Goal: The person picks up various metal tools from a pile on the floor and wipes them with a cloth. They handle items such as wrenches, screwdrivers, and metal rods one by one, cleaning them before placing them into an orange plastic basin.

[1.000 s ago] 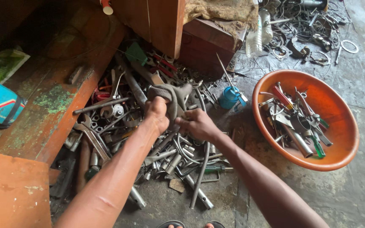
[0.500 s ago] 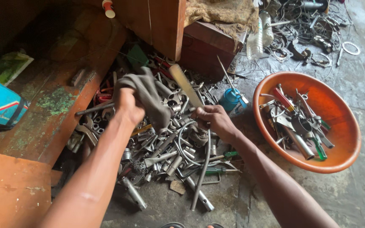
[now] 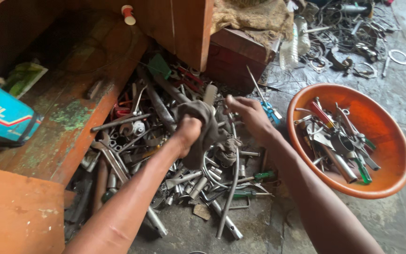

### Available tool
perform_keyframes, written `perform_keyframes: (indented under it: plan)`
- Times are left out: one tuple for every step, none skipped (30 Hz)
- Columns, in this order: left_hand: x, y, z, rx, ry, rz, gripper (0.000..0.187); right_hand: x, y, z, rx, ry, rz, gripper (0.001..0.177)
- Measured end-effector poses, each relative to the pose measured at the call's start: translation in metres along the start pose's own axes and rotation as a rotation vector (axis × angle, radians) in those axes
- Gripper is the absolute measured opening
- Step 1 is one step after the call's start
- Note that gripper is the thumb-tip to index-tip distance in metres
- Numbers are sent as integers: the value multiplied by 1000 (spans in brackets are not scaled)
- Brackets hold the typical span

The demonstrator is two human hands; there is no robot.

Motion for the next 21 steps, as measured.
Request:
perform_keyframes:
  plan:
    - [1,3,-6,-24,-108,21,27,1,-9,-5,-18,-29,15,38]
    - [3,5,-11,-48,-215,42,27,-1,-15,-6,-35,-58,30,43]
    - [5,6,-13,-71,-322,62,30,-1,-17,-3,-54,29,105,44]
    - [2,6,-18,-16,-350,24,29,-3,-17,-2,-70,116,180,46]
    - [0,8,-22,38,-377,-14,30,-5,-19,-2,-87,203,255,48]
    - [-2,10,-25,89,-404,-50,31,-15,-23,4,-128,173,201,50]
    - [1,10,-22,59,-457,-27,27,-25,-26,11,-168,144,146,51]
    - [2,9,-22,29,-509,-5,24,-33,-30,15,-206,116,94,53]
    - [3,9,-20,-1,-561,16,21,-36,-33,15,-221,77,107,50]
    - [3,8,-20,-5,-538,38,20,-37,-35,14,-238,39,121,48]
    - [4,6,-20,-9,-516,59,18,-37,-37,15,-256,2,134,46]
    - [7,5,-19,-13,-491,83,17,-39,-36,18,-283,14,92,47]
    - [9,5,-21,16,-404,70,17,-39,-35,23,-310,26,50,48]
    - [10,4,-22,46,-319,58,17,-41,-33,26,-338,35,8,49]
    - [12,4,-23,76,-234,46,18,-40,-31,26,-345,57,13,48]
    - [15,2,-24,81,-183,52,19,-39,-29,27,-351,82,19,48]
    - [17,1,-26,87,-132,58,20,-38,-28,28,-357,106,25,48]
    - [19,0,-26,92,-80,64,21,-41,-28,31,-376,74,13,49]
    - [24,-1,-25,97,-51,104,20,-45,-28,37,-395,43,0,50]
    - [30,-1,-22,100,-21,146,19,-52,-30,43,-413,11,-13,51]
    - [37,-1,-19,103,8,188,18,-60,-33,53,-470,-38,-16,48]
Point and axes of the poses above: each hand's wrist, its own y-axis away from the middle knuckle, its own z-axis out of the back of the hand, x = y × z, the point moved 8 cm from there along -y, towards the middle knuckle, and after that the axes turned 1 degree about x, right-handed, at the moved point
